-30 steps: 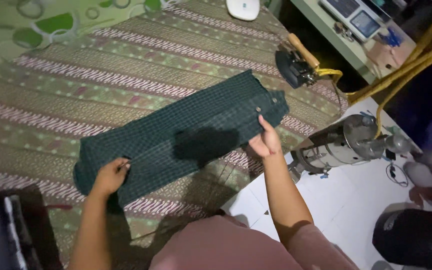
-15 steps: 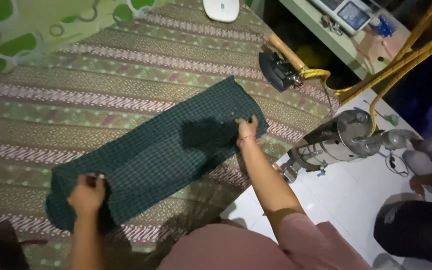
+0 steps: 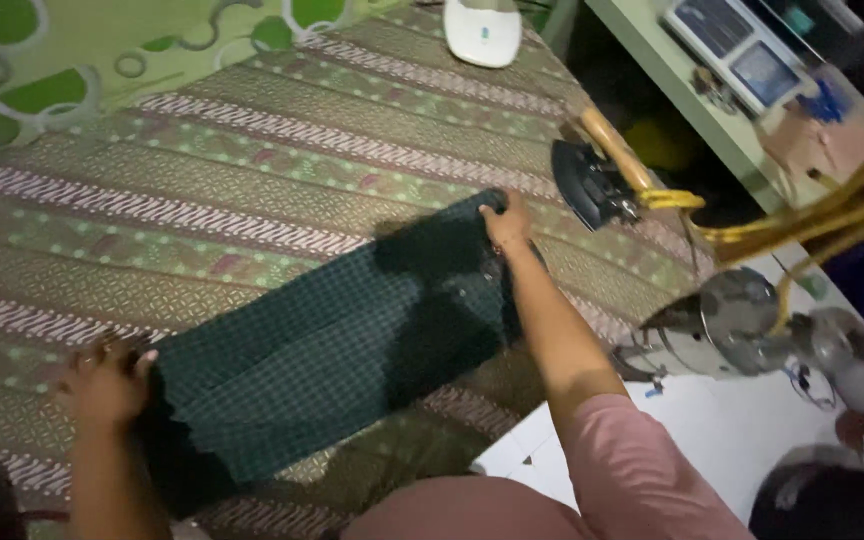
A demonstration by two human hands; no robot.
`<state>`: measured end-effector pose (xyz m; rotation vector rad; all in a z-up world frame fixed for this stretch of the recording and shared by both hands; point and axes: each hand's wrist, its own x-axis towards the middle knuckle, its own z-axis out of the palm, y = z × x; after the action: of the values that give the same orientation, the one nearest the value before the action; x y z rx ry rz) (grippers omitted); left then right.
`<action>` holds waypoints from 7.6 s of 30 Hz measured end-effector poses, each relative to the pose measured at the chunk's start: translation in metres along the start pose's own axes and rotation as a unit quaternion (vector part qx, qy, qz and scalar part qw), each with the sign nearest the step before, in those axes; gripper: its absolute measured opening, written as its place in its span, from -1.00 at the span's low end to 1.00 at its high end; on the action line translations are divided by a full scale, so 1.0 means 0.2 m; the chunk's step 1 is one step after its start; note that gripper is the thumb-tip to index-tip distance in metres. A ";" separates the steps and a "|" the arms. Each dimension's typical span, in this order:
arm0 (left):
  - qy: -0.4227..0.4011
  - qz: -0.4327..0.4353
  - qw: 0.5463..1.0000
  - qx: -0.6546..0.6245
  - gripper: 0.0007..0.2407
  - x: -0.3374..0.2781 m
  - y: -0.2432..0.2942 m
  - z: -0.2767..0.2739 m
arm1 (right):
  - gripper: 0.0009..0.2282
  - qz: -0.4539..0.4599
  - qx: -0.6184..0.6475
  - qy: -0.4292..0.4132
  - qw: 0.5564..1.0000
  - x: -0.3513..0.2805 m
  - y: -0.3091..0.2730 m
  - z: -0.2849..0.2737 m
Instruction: The person folds a dark green checkered shirt on a patterned bedspread. They smooth the fabric, fold the sleeves inward, fold the shirt in half lengthwise, and then fold it into a compact rectangle.
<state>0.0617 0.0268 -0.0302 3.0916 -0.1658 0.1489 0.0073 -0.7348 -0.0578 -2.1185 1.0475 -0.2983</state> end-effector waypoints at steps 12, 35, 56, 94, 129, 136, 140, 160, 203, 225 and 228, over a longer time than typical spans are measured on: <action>-0.131 -0.048 0.983 -0.119 -0.61 0.13 0.00 -0.25 | -0.84 -0.220 -0.078 -0.039 0.972 0.07 -0.11 -0.14; -0.088 -0.289 0.822 -0.482 -0.54 -0.15 -0.20 -0.43 | -0.63 -0.518 -0.138 -0.175 0.826 -0.88 -0.70 0.19; 0.127 0.049 0.976 -0.168 -0.69 -0.19 0.77 -0.67 | -0.45 -0.438 -0.088 -0.263 0.855 -1.67 -0.68 0.34; -0.061 0.295 0.941 -0.154 -0.59 -0.10 1.34 -0.30 | -0.52 -0.660 -0.231 -0.276 0.659 -0.66 -0.63 0.29; 0.065 0.173 0.975 -0.127 -0.44 -0.69 1.46 -0.29 | -0.43 -0.292 -0.287 -0.120 0.905 -0.85 0.00 -0.33; 0.064 0.168 0.977 -0.112 -0.41 -0.68 1.47 -0.30 | -0.47 -0.386 -0.170 0.046 0.905 -0.60 -0.12 -0.34; 0.028 0.149 0.975 -0.161 -0.47 -0.68 1.45 -0.27 | -0.53 -0.400 -0.227 -0.057 0.886 -0.60 -0.06 -0.24; 0.015 0.018 0.960 -0.280 -0.87 -0.40 1.13 -0.26 | -0.85 -0.161 0.128 -0.041 0.978 -0.78 0.00 -0.56; 0.180 -0.251 0.909 -0.281 -0.73 -0.53 0.01 -0.24 | -0.41 -0.449 -0.164 -0.158 0.864 -1.51 -0.28 0.09; -0.101 -0.218 0.886 -0.395 -0.49 -0.15 -0.24 -0.28 | -0.15 -0.517 -0.123 -0.203 0.823 -2.58 -1.03 0.68; -0.150 -0.207 0.869 -0.423 -0.33 0.01 -0.16 -0.18 | 0.01 -0.510 -0.142 -0.188 0.827 -2.66 -1.14 0.81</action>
<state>0.0645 0.0610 0.0053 2.1744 0.3390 -0.3343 -0.1194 -0.1571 0.0497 -2.6910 -0.3807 -0.2016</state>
